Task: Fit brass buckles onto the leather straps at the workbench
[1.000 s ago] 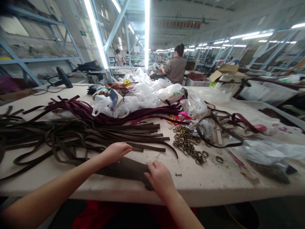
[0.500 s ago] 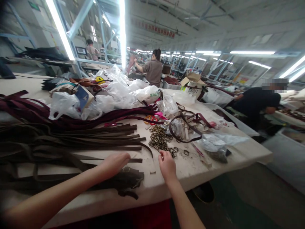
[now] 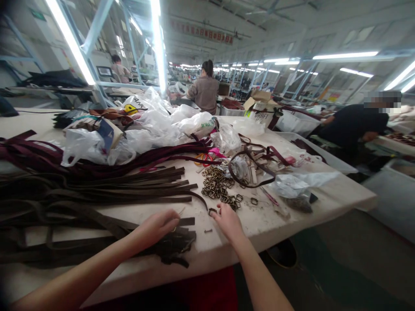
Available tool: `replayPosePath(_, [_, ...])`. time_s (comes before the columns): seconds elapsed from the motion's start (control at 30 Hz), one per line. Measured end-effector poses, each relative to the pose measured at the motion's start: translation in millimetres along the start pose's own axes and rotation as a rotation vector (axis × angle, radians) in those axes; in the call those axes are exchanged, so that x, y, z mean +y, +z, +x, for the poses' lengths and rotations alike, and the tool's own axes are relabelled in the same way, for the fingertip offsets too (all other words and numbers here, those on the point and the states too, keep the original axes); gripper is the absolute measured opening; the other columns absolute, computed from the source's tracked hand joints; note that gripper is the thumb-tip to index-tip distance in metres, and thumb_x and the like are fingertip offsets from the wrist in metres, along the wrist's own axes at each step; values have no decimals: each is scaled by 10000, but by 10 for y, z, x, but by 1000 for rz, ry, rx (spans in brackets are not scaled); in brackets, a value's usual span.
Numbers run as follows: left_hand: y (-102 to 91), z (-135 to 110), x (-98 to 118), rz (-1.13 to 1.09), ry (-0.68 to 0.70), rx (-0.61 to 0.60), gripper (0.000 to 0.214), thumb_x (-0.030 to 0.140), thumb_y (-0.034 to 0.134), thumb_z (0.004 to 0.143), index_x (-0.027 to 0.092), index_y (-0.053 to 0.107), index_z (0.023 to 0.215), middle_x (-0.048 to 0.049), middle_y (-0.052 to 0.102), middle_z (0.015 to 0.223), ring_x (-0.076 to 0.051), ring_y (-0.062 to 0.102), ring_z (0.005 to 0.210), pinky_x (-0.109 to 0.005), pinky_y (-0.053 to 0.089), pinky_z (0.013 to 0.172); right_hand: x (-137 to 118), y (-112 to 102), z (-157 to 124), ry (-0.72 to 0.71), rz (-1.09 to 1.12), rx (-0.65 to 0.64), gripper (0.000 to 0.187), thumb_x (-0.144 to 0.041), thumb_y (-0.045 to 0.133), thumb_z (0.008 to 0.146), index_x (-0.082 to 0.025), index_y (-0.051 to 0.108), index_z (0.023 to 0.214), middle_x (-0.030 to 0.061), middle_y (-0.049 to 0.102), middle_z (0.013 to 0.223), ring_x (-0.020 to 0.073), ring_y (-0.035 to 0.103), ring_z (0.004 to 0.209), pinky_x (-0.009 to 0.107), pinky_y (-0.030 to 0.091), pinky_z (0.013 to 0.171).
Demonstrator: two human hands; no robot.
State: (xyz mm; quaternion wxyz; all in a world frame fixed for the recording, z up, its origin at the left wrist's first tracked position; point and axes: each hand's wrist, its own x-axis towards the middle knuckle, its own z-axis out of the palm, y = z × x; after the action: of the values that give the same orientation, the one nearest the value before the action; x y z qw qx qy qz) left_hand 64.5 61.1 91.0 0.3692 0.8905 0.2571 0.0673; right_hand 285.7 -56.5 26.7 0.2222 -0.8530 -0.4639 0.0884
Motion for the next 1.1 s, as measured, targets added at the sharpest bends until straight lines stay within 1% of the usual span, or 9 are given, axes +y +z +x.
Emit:
replayPosePath(0.13, [-39, -31, 16, -56, -12, 21, 211, 319, 400, 810, 184, 561, 786, 1, 607, 750, -152, 534, 707, -236, 374, 636, -48, 27, 124, 53, 13, -54, 52, -219, 543, 715, -175, 542, 687, 42, 576, 711, 174, 529, 673, 264, 328, 587])
replayPosePath(0.3, [-172, -137, 52, -138, -39, 28, 219, 344, 424, 792, 174, 562, 799, 10, 592, 724, -146, 525, 695, -233, 376, 629, -115, -1, 57, 49, 188, -50, 100, -206, 533, 703, -176, 495, 616, 8, 542, 620, 155, 502, 610, 264, 345, 568])
replayPosePath(0.37, [-201, -149, 60, -169, -40, 56, 216, 342, 426, 790, 173, 560, 800, 16, 582, 716, -137, 516, 680, -229, 375, 621, -222, -57, -47, 68, 492, -69, 150, -290, 547, 725, -174, 492, 648, -5, 523, 598, 150, 496, 590, 265, 373, 556])
replayPosePath(0.5, [-199, -112, 16, -274, -78, 146, 215, 355, 432, 788, 170, 537, 822, 35, 528, 643, -109, 470, 585, -218, 359, 557, -641, -208, -259, 211, 1258, -251, 234, -362, 638, 694, -167, 514, 738, -16, 551, 663, 113, 527, 612, 238, 435, 587])
replayPosePath(0.63, [-191, -114, -100, -507, -112, 98, 217, 364, 460, 781, 155, 507, 813, 57, 452, 581, -78, 403, 508, -196, 326, 495, -1021, -273, -366, 358, 1654, -380, 268, -277, 729, 624, -167, 540, 779, -10, 587, 739, 86, 550, 603, 197, 468, 558])
replayPosePath(0.8, [-254, -205, -163, -668, -36, -96, 251, 388, 501, 782, 139, 518, 807, 61, 422, 560, -65, 369, 510, -183, 301, 495, -1157, -143, -426, 416, 1771, -615, 240, -199, 725, 651, -135, 576, 828, -6, 581, 672, 72, 559, 573, 164, 486, 533])
replayPosePath(0.87, [-277, -222, -140, -666, -10, -122, 281, 413, 483, 794, 136, 525, 805, 50, 434, 588, -68, 380, 531, -183, 314, 504, -1180, -83, -456, 432, 1773, -678, 250, -188, 723, 655, -113, 589, 852, 14, 593, 698, 68, 558, 570, 158, 488, 529])
replayPosePath(1.0, [-280, -220, -94, -613, -21, -14, 320, 446, 421, 820, 155, 506, 923, 36, 469, 672, -81, 421, 567, -188, 346, 513, -1250, -23, -491, 445, 1770, -612, 267, -186, 735, 638, -117, 603, 860, 11, 596, 728, 59, 548, 567, 143, 480, 513])
replayPosePath(1.1, [-274, -224, -103, -468, 20, 16, 289, 402, 478, 792, 163, 541, 941, 27, 520, 701, -102, 458, 635, -202, 365, 573, -1299, -25, -485, 426, 1742, -552, 274, -217, 747, 626, -134, 605, 846, -9, 579, 684, 59, 537, 558, 138, 466, 499])
